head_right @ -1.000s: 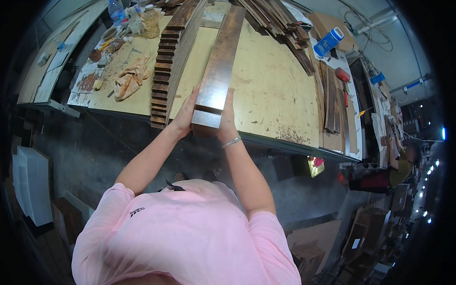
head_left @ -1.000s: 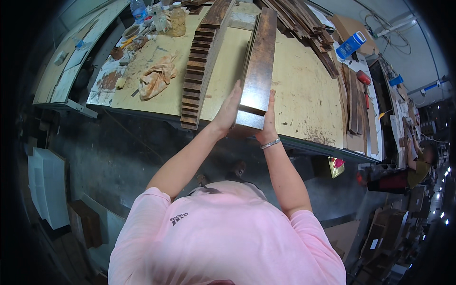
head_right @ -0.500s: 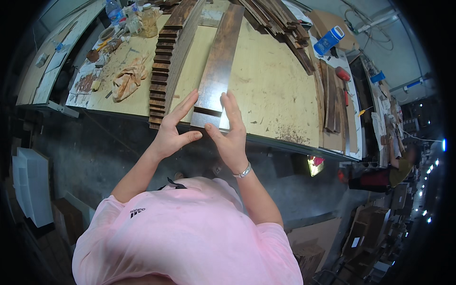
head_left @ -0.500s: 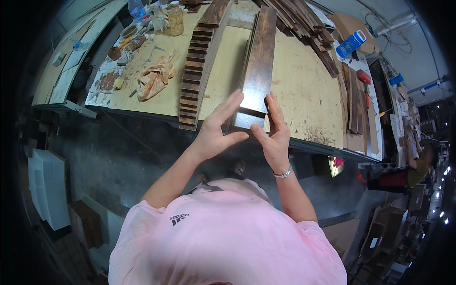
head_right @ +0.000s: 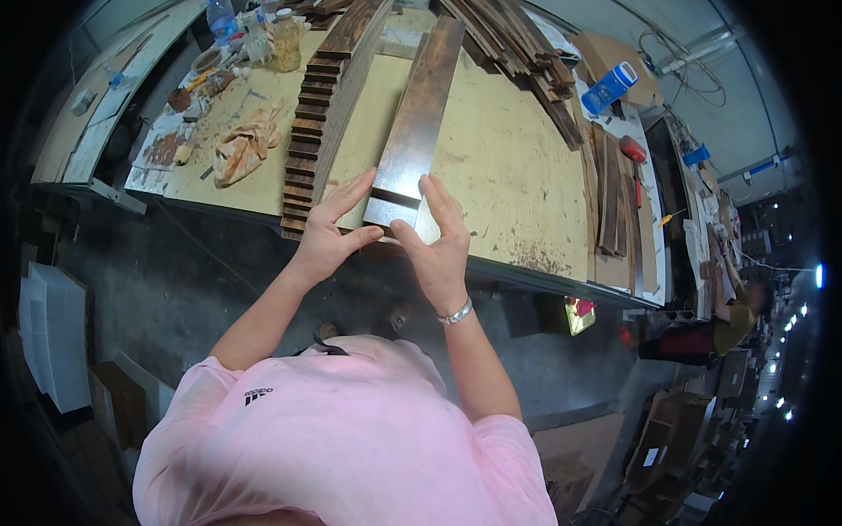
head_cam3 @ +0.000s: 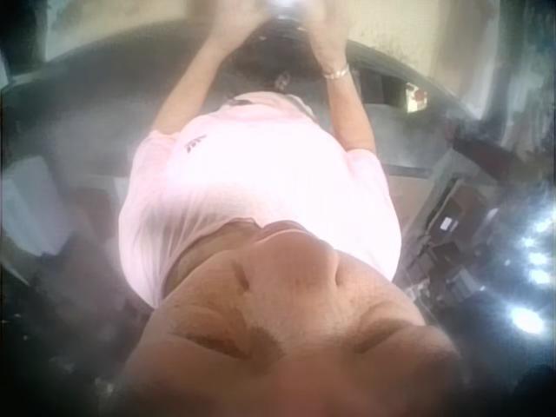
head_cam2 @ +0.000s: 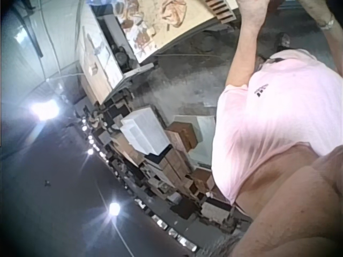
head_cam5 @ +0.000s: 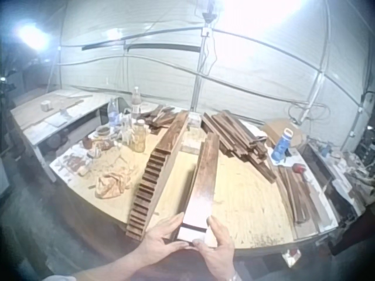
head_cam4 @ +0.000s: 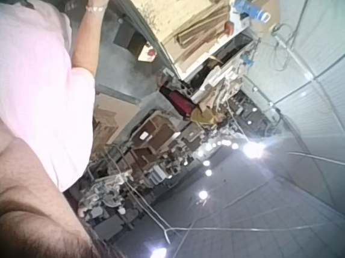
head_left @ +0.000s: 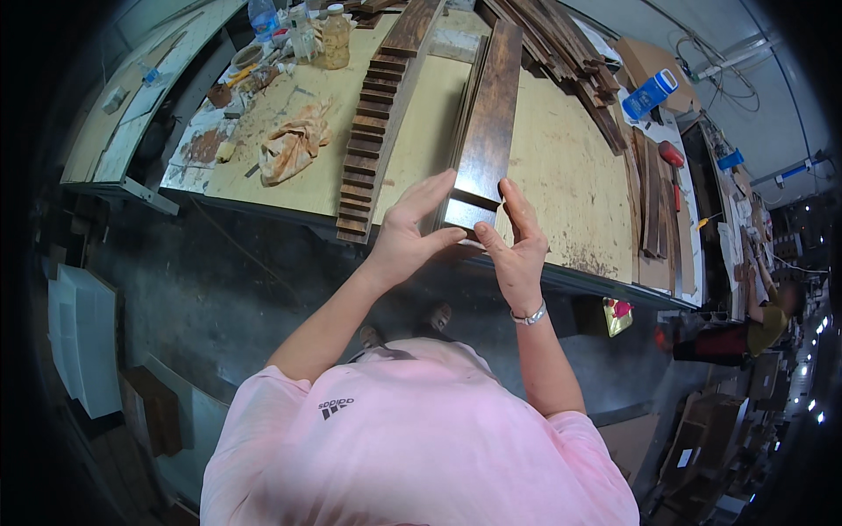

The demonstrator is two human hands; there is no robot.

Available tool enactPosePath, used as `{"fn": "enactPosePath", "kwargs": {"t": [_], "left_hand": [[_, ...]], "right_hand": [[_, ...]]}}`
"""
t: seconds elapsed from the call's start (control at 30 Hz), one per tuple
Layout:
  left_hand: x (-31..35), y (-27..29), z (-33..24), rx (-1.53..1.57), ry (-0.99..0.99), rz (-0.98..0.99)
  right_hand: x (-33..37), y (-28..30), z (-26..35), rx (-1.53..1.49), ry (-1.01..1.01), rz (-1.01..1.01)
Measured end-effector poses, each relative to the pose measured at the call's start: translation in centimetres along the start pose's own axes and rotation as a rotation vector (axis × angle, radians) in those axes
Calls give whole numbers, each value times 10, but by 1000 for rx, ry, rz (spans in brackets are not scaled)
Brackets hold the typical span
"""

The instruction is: The person aligns wooden strips on a table and applies a liquid substance to their edges with a sponge before wiping them down with a cloth.

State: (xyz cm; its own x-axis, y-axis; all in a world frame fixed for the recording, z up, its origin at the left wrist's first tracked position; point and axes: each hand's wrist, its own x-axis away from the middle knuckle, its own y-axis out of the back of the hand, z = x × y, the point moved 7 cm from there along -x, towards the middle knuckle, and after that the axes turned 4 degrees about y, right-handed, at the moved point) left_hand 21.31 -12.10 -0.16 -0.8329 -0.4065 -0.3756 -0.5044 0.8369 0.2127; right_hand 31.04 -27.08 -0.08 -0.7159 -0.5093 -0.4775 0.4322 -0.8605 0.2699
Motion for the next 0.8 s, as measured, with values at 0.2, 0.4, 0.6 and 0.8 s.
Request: {"fn": "enactPosePath", "kwargs": {"t": [0.2,0.4,0.6,0.8], "left_hand": [[8,2,-7,-184,-188,-92],[16,0,14,92,86,-114],[25,-11,26,137,169,-17],[28,-11,38,152,183,-72]], "right_hand": [[9,6,12,183,117,14],[23,3,-7,-193,-137,-146],[29,-17,-14,-155,-149,33],[33,-20,-24,-61,-112,36]]}}
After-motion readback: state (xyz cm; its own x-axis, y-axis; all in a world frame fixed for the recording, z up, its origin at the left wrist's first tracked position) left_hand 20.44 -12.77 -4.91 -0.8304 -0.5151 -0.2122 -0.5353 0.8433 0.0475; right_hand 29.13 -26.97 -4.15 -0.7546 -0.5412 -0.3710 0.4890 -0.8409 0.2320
